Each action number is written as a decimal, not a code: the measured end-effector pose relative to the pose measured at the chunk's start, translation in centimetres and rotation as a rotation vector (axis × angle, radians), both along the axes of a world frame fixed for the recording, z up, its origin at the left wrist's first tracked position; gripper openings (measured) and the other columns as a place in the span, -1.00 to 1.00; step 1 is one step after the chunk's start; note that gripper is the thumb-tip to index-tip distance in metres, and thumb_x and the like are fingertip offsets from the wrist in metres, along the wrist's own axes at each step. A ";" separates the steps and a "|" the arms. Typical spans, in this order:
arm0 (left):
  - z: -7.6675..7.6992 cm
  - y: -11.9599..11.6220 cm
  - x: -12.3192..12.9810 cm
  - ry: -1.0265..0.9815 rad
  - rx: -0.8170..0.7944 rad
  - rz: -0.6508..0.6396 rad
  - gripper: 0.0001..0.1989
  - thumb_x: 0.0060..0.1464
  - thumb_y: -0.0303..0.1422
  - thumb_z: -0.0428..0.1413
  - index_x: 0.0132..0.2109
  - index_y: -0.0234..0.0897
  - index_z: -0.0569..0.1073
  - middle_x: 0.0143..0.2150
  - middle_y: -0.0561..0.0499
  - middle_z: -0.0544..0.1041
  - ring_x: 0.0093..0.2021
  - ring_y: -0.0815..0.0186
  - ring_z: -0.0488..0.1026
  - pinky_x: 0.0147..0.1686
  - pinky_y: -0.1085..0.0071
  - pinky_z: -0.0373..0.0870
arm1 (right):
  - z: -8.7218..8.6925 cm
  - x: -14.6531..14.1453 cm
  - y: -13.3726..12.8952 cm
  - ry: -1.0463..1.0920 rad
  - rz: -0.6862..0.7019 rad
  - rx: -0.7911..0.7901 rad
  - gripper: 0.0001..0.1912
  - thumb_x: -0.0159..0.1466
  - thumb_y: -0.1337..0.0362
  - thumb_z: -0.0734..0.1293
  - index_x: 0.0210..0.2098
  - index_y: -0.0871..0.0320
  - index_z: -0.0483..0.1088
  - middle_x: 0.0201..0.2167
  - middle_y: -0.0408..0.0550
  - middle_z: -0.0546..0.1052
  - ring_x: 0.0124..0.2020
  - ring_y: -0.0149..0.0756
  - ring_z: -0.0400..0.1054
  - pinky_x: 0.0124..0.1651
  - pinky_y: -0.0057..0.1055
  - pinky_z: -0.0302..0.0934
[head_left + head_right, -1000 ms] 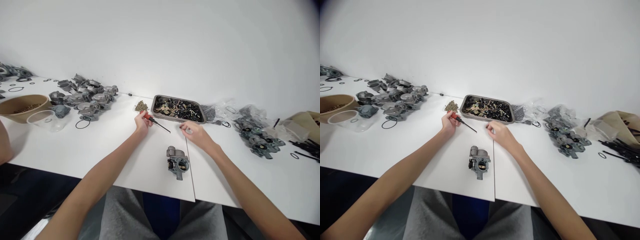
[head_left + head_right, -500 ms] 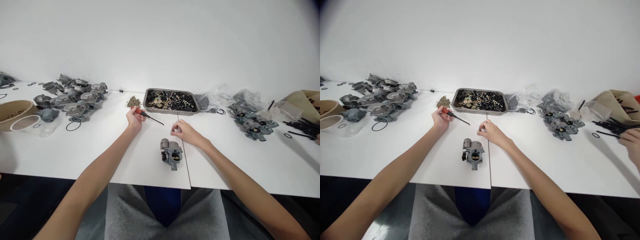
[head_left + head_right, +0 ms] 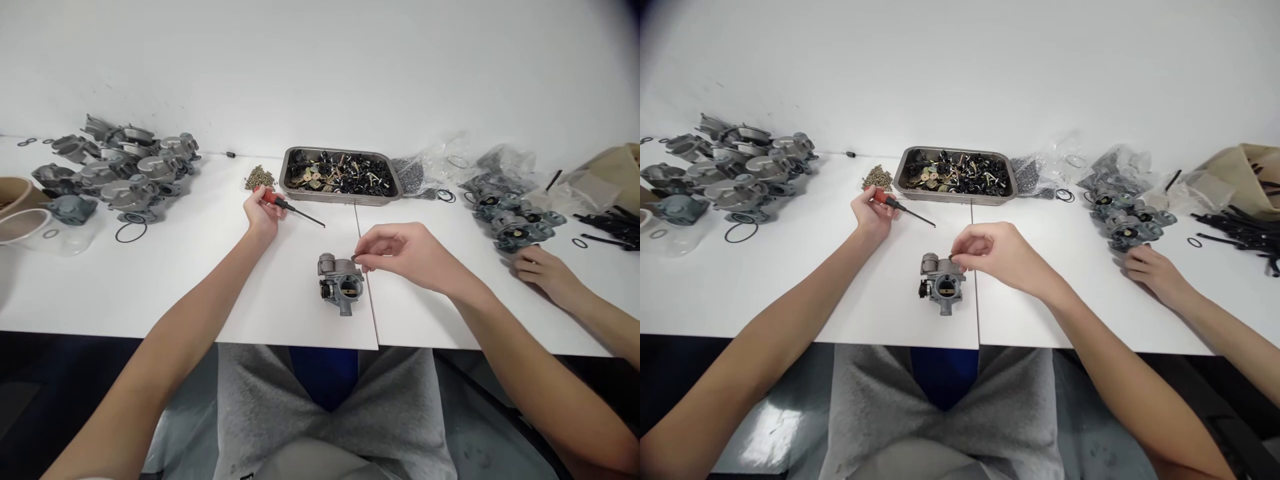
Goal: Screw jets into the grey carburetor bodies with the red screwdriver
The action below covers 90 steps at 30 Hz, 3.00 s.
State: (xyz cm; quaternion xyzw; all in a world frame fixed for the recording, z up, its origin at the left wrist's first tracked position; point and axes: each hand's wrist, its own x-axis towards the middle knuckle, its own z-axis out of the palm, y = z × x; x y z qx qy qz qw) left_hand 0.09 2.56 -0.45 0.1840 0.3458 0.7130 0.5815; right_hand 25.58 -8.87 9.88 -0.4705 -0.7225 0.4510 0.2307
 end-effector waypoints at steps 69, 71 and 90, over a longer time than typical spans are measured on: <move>0.0 0.0 0.0 0.013 0.033 -0.018 -0.80 0.10 -0.30 -0.06 -0.44 -0.27 0.29 -0.58 -0.02 0.47 -0.80 0.42 0.15 -0.74 0.45 0.03 | -0.5 0.0 0.4 -0.100 0.152 0.108 -0.81 0.21 0.13 0.41 -0.35 0.14 0.50 -0.36 -0.09 0.51 -0.37 -0.36 0.32 -0.29 -0.38 0.18; 0.0 0.0 0.0 0.008 0.031 -0.019 -0.80 0.11 -0.29 -0.06 -0.44 -0.27 0.29 -0.58 -0.02 0.47 -0.80 0.42 0.15 -0.74 0.46 0.03 | 0.3 -0.2 -1.1 -0.232 0.192 0.220 -0.85 0.25 0.16 0.38 -0.32 0.10 0.52 -0.30 -0.10 0.50 -0.37 -0.38 0.32 -0.31 -0.40 0.17; -0.2 0.2 -0.2 0.003 0.043 -0.038 -0.78 0.10 -0.25 -0.04 -0.43 -0.27 0.29 -0.59 0.00 0.46 -0.78 0.43 0.15 -0.75 0.46 0.03 | 1.0 -2.4 -3.6 -0.547 0.050 0.204 -0.86 0.28 0.20 0.32 -0.38 0.08 0.47 -0.39 -0.19 0.50 -0.39 -0.37 0.32 -0.34 -0.40 0.10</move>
